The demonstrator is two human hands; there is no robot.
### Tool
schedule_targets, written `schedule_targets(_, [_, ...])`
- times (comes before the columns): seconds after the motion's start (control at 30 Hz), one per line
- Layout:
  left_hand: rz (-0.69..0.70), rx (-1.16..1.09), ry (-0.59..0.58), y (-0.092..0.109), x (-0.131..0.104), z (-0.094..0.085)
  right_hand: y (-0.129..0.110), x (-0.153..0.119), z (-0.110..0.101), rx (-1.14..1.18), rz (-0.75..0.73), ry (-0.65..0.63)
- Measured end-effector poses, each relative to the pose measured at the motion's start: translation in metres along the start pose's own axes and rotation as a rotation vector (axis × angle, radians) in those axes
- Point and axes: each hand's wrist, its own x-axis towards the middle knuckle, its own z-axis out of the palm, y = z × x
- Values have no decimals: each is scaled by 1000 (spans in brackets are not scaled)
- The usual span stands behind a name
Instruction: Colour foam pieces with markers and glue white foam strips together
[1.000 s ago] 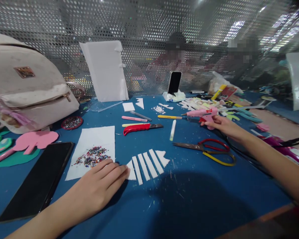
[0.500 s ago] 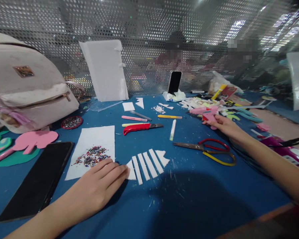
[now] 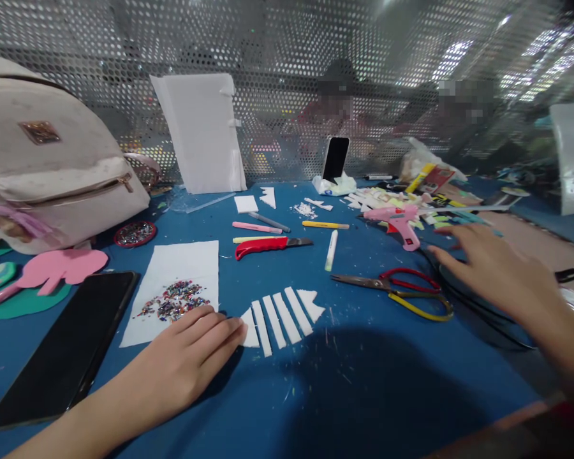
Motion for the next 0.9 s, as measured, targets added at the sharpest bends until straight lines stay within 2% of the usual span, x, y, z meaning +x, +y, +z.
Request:
schedule_targets(0.07, [0,1,-3,0,-1,0,-27,-19,-22,43,-121,92])
schedule_targets(0.1, [-3,1,-6,0,-2,1,-44,-28,-31,151,-253,137])
schedule_targets(0.17, [-6,-3,-14,0,-4,2,-81,-41,-43,353,-615,138])
schedule_targets(0.2, [-4,-6,-15,0,-4,2,-100,-45,-46,378,-798,153])
schedule_targets(0.23, [-1,-8,-15,0,-5,2,-118,-49,-46,391,-940,226])
schedule_targets(0.27, [0,-10,-16,0,-5,3,-135,-53,-44,421,-991,293])
schedule_targets(0.37, [-5,-17,-18,-1,-4,3,-176,-58,-33,415,-1371,322])
schedule_targets(0.47, [-6,-24,-13,-1,-3,2,-199,-59,-22,421,-1423,316])
schedule_targets(0.57, [-6,-23,-20,-1,-3,3,-204,-56,-12,447,-1409,288])
schedule_targets(0.67, [-25,-29,-34,0,-3,5,-199,-51,-5,508,-1392,284])
schedule_targets(0.9, [-84,-101,-31,1,-7,6,-178,-31,3,769,-1268,176])
